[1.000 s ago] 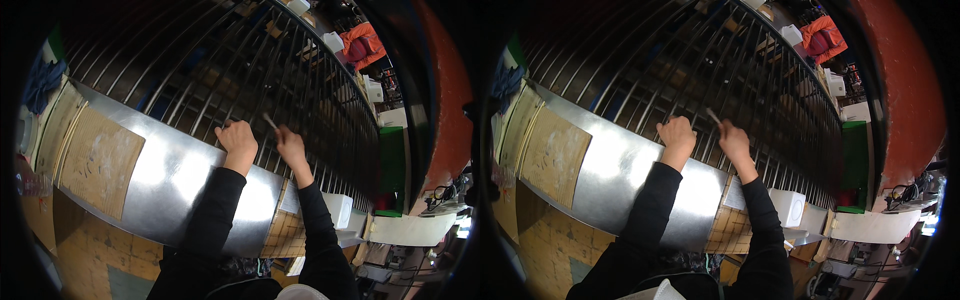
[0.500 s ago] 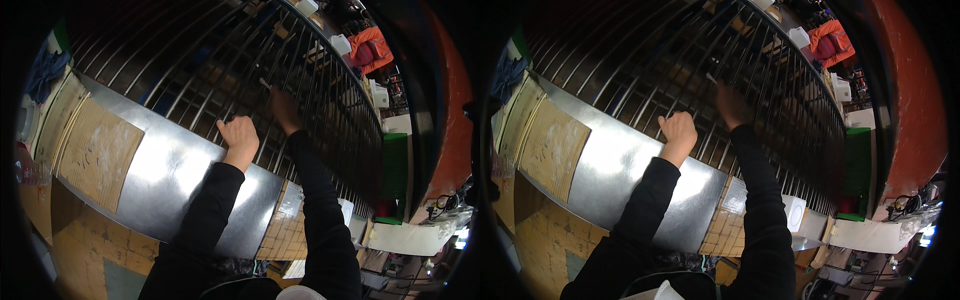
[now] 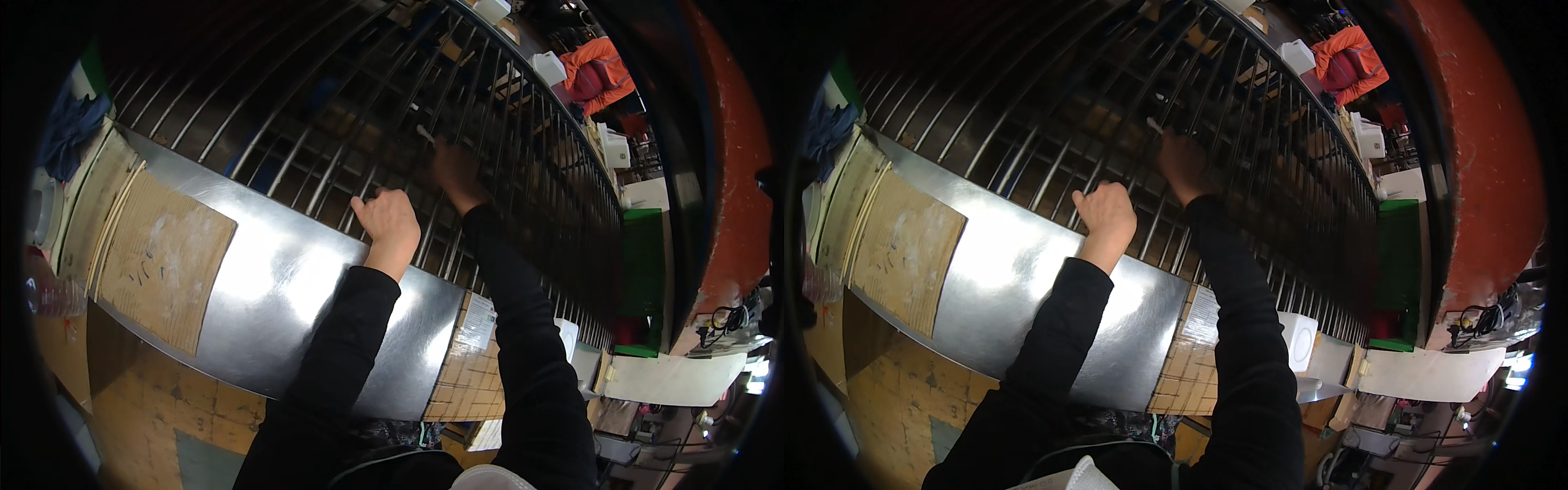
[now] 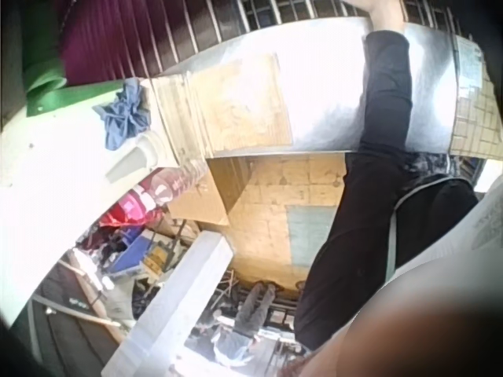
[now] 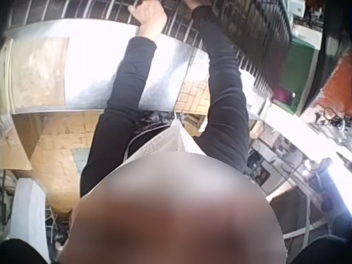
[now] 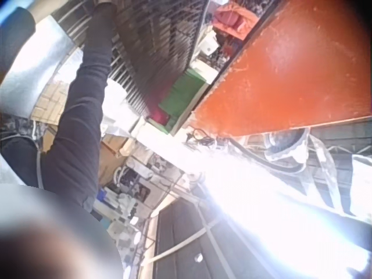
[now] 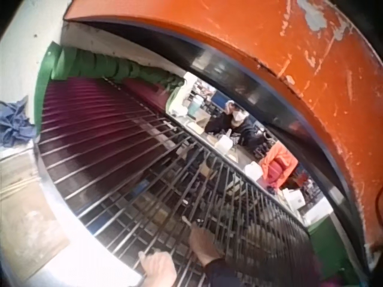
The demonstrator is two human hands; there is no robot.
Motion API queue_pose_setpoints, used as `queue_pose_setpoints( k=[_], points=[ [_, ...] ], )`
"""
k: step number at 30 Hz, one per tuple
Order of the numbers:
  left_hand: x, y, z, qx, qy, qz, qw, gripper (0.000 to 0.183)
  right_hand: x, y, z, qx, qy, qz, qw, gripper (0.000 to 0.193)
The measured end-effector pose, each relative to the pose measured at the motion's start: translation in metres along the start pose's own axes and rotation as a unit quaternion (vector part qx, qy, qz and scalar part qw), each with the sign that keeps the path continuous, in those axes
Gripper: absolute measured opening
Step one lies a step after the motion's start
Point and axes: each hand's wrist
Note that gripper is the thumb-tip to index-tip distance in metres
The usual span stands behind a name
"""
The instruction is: The person cleans a curved metal grill using a brush and a small stick. They scrub the grill bars repeatedly, moving the brush back and forth along the surface. The person occasionally adjusts their grip and repositions the tools while continuing to clean the grill.
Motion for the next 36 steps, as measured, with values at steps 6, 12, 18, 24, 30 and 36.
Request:
queue_pose_setpoints(
  k=[6,12,18,24,30,36],
  points=[
    [0.001,-0.002,0.001,0.010,-0.010,-0.013,1.000,0.009,-0.013,0.001,-0.040,-0.017,0.028,0.024,0.999,0.026],
    [0.001,0.005,0.001,0.028,0.002,0.009,1.000,0.008,-0.015,0.001,-0.038,-0.024,0.014,-0.023,0.999,0.026],
    [0.001,0.005,0.000,0.034,-0.006,-0.001,0.999,0.008,-0.013,-0.001,0.009,0.016,-0.006,0.012,1.000,0.025],
    [-0.002,0.004,0.003,0.043,0.001,-0.024,0.999,0.010,-0.031,0.002,-0.060,-0.043,-0.018,-0.010,0.999,0.031],
    [-0.001,0.006,0.000,0.056,0.012,-0.015,0.998,0.010,-0.014,0.004,-0.025,-0.030,0.021,0.013,0.999,0.026],
    [-0.003,0.003,0.003,0.049,-0.002,0.009,0.999,0.008,-0.011,0.009,0.008,-0.007,0.022,0.017,1.000,0.022]
  ],
)
Point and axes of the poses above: each hand's wrist, its own z-axis towards the middle knuckle, its own y-axis out of the palm, x = y × z, and after that the axes turned 2 degrees about x, right-handed
